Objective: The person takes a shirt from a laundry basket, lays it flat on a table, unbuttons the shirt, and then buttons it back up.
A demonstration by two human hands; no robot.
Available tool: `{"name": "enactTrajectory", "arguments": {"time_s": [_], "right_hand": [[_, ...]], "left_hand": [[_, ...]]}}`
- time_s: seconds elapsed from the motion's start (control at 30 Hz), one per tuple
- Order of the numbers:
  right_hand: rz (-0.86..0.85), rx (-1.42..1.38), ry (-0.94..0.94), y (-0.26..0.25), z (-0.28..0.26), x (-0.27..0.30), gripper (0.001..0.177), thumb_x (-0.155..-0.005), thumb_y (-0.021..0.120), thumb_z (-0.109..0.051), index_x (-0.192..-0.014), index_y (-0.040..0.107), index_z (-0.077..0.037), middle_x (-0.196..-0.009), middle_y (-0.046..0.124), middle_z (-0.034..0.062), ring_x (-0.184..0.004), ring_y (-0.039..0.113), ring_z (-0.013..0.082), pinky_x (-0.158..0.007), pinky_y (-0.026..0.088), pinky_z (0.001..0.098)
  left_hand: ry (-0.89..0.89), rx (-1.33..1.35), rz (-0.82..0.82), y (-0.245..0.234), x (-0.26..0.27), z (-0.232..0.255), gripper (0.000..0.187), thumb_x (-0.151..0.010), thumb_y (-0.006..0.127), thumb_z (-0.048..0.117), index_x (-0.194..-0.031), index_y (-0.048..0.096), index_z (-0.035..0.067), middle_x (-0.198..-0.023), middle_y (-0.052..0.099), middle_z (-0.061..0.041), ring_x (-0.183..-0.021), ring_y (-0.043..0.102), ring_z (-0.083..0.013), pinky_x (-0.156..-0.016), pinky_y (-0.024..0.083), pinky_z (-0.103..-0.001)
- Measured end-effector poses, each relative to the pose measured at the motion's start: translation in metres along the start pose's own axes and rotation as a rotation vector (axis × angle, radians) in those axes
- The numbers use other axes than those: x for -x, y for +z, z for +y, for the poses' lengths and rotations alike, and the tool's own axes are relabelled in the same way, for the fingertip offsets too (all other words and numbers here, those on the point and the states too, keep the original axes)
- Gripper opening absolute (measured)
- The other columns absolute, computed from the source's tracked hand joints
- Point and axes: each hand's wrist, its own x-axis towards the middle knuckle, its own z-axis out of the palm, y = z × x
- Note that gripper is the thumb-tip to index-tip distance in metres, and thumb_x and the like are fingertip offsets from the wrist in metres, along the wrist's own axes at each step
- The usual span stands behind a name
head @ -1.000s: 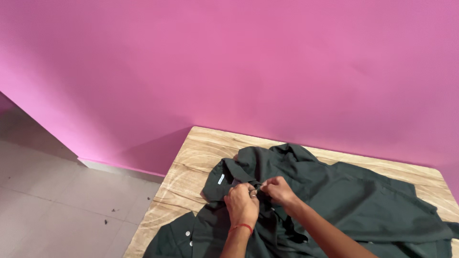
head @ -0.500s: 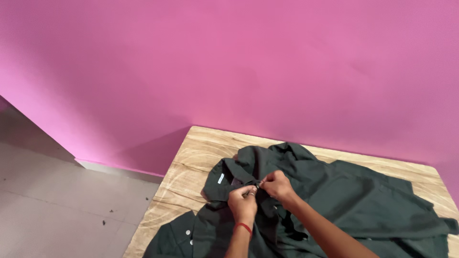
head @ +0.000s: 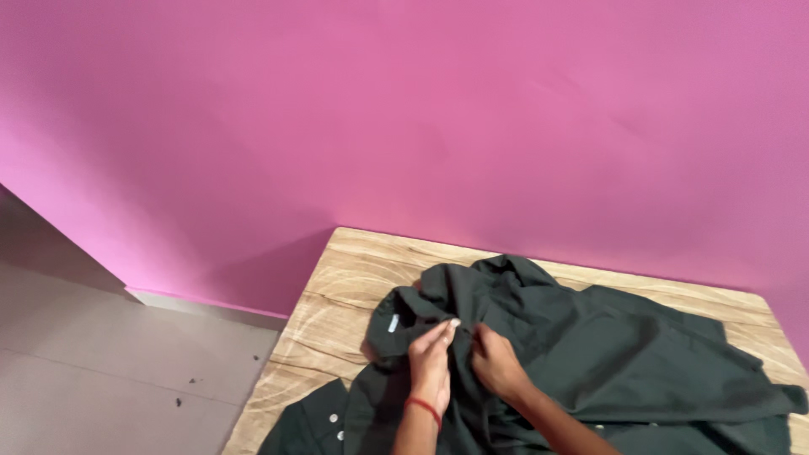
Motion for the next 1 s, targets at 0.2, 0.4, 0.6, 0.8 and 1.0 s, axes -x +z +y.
{"name": "enactTrajectory", "arguments": {"time_s": [0.2, 0.4, 0.6, 0.8, 1.0], "right_hand": [[-0.024, -0.134, 0.228, -0.035, -0.017, 0.008, 0.018, -0.096, 0.064, -0.018, -0.102, 0.066, -0.002, -0.079, 0.072, 0.0161, -0.072, 0.064, 0.0188, -0.069, 0.053, 0.0361], [-0.060, -0.029, 0.104, -0.059, -0.088, 0.005, 0.018, -0.097, 0.060, -0.019, -0.105, 0.062, -0.003, -0.074, 0.066, 0.0165, -0.064, 0.059, 0.0227, -0.062, 0.050, 0.0377], [-0.124, -0.055, -0.142, -0.077, -0.130, 0.011, 0.022, -0.091, 0.072, -0.020, -0.101, 0.062, -0.003, -0.082, 0.072, 0.0151, -0.072, 0.071, 0.0288, -0.067, 0.055, 0.0385], [-0.224, 0.464, -0.086, -0.115, -0.059, 0.059, 0.055, -0.085, 0.076, -0.023, -0.134, 0.052, -0.013, -0.136, 0.051, 0.0137, -0.128, 0.048, 0.0378, -0.104, 0.041, 0.0479], [-0.196, 0.811, 0.264, -0.236, 0.106, 0.156, 0.065, -0.088, 0.070, -0.044, -0.147, 0.046, -0.029, -0.151, 0.043, 0.0026, -0.140, 0.042, 0.0244, -0.113, 0.037, 0.0498]], "left_hand": [[0.156, -0.591, -0.165, -0.001, 0.033, 0.097, 0.026, -0.090, 0.076, 0.023, -0.103, 0.079, 0.001, -0.097, 0.084, -0.012, -0.087, 0.075, -0.0135, -0.079, 0.056, -0.028], [0.383, -1.402, -0.134, 0.006, 0.069, 0.124, 0.025, -0.083, 0.080, 0.030, -0.104, 0.073, 0.017, -0.102, 0.072, 0.000, -0.113, 0.064, -0.0214, -0.102, 0.045, -0.041], [0.402, -1.795, -0.321, 0.002, 0.021, 0.115, 0.040, -0.094, 0.060, 0.021, -0.134, 0.056, 0.026, -0.135, 0.055, -0.010, -0.126, 0.055, -0.0338, -0.099, 0.045, -0.053], [0.328, -1.798, -0.164, -0.039, -0.029, 0.158, 0.039, -0.098, 0.045, 0.010, -0.136, 0.049, 0.019, -0.136, 0.055, -0.016, -0.117, 0.063, -0.0413, -0.096, 0.054, -0.051], [0.586, -2.003, -0.014, -0.030, 0.007, 0.225, 0.041, -0.095, 0.059, 0.023, -0.136, 0.052, 0.019, -0.125, 0.063, -0.011, -0.117, 0.065, -0.0335, -0.103, 0.048, -0.050]]}}
